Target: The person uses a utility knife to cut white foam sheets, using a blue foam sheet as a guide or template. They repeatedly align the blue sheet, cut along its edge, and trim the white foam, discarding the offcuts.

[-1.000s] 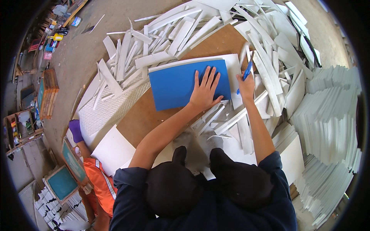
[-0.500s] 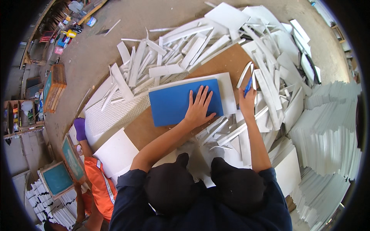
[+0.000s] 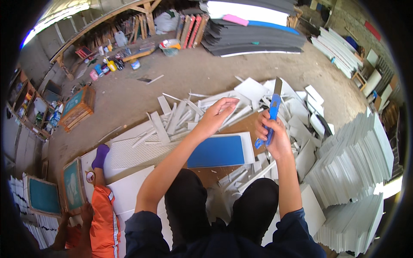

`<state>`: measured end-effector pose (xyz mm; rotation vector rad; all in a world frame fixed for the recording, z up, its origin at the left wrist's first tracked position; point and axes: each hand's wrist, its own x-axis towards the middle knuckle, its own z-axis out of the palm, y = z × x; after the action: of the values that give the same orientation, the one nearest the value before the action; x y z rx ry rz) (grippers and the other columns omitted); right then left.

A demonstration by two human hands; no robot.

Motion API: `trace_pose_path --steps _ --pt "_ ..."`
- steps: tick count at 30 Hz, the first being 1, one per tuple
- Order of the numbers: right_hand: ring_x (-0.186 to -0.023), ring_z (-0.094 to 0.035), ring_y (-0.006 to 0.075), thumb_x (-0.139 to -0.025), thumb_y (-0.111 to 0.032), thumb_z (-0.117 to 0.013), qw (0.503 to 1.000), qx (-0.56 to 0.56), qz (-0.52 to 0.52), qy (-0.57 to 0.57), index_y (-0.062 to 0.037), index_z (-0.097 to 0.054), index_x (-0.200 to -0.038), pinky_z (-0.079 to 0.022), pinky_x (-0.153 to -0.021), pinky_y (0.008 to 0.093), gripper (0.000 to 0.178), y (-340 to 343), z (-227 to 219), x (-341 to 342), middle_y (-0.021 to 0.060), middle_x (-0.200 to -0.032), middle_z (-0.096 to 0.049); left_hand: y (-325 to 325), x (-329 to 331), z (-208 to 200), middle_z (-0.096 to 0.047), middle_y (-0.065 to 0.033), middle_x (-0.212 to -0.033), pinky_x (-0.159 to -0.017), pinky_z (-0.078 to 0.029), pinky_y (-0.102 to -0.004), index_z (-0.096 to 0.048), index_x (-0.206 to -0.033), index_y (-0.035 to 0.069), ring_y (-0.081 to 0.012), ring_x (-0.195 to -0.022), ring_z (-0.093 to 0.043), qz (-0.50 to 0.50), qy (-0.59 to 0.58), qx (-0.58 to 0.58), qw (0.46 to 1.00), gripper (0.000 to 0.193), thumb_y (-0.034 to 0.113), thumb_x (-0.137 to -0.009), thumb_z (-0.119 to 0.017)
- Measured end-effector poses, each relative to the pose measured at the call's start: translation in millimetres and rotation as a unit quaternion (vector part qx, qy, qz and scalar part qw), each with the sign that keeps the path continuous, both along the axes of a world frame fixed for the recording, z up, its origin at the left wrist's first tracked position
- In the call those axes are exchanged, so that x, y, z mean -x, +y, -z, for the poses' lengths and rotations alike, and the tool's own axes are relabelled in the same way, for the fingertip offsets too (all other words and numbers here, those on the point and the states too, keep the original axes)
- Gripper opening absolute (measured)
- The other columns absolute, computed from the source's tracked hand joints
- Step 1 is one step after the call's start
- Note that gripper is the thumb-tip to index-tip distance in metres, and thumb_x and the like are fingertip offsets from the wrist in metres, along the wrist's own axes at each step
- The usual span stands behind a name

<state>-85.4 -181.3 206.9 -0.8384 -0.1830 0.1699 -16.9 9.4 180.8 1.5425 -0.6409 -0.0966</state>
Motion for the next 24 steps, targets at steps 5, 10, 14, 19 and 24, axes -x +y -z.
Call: trace_pose_path --steps 5,10,14,19,24 --pt "-0.054 -0.035 0.0063 -0.085 -0.013 -0.054 0.991 0.135 0.016 0.016 -0.0095 -0.04 -0.082 -0.027 -0.045 0.0198 0.015 45.0 -6.2 30.9 -0.0019 -0.064 -0.036 8.8 45.8 -21.2 -0.055 -0.008 -0.113 -0.096 -0.034 -0.0298 -0.05 -0.114 0.002 -0.017 -0.11 -0.048 -0.028 0.057 0.11 0.992 0.031 0.025 -0.093 -0.045" --pt "-0.052 -0.035 0.0068 -0.09 -0.036 -0.049 0.976 0.21 -0.027 0.06 -0.0091 -0.038 -0.076 -0.027 -0.043 0.0201 0.032 62.8 16.7 38.6 -0.0006 -0.066 -0.036 5.1 50.6 4.1 -0.058 -0.006 -0.107 -0.086 -0.038 -0.0265 -0.054 -0.107 0.003 -0.0125 -0.1 -0.051 -0.048 0.122 0.155 0.979 0.033 0.031 -0.091 -0.049" --pt "-0.05 -0.035 0.0067 -0.09 -0.044 -0.045 0.968 0.238 -0.044 0.073 -0.0092 -0.039 -0.075 -0.027 -0.043 0.0193 0.038 69.0 25.7 34.5 -0.0008 -0.065 -0.034 6.2 46.9 6.0 -0.059 -0.0037 -0.106 -0.085 -0.037 -0.0284 -0.056 -0.099 0.004 -0.0098 -0.097 -0.05 -0.048 0.074 0.155 0.984 0.029 0.031 -0.091 -0.048" --pt "-0.049 -0.044 0.0099 -0.089 -0.049 -0.043 0.936 0.348 0.01 0.05 -0.0048 -0.049 -0.07 -0.034 -0.046 0.0227 0.048 71.5 34.6 28.1 0.002 -0.058 -0.044 8.7 38.7 10.9 -0.059 -0.0002 -0.089 -0.071 -0.039 -0.0192 -0.056 -0.091 0.004 -0.0046 -0.079 -0.05 -0.074 0.077 0.181 0.978 0.014 0.016 -0.085 -0.059" --pt "-0.049 -0.05 0.0127 -0.087 -0.054 -0.041 0.861 0.497 0.102 0.044 -0.0012 -0.054 -0.062 -0.039 -0.05 0.026 0.06 68.2 42.3 22.1 0.0049 -0.049 -0.049 6.9 38.0 16.4 -0.057 0.0001 -0.075 -0.06 -0.04 -0.021 -0.056 -0.086 0.003 -0.0052 -0.07 -0.051 -0.136 0.022 0.173 0.975 0.016 0.016 -0.081 -0.063"
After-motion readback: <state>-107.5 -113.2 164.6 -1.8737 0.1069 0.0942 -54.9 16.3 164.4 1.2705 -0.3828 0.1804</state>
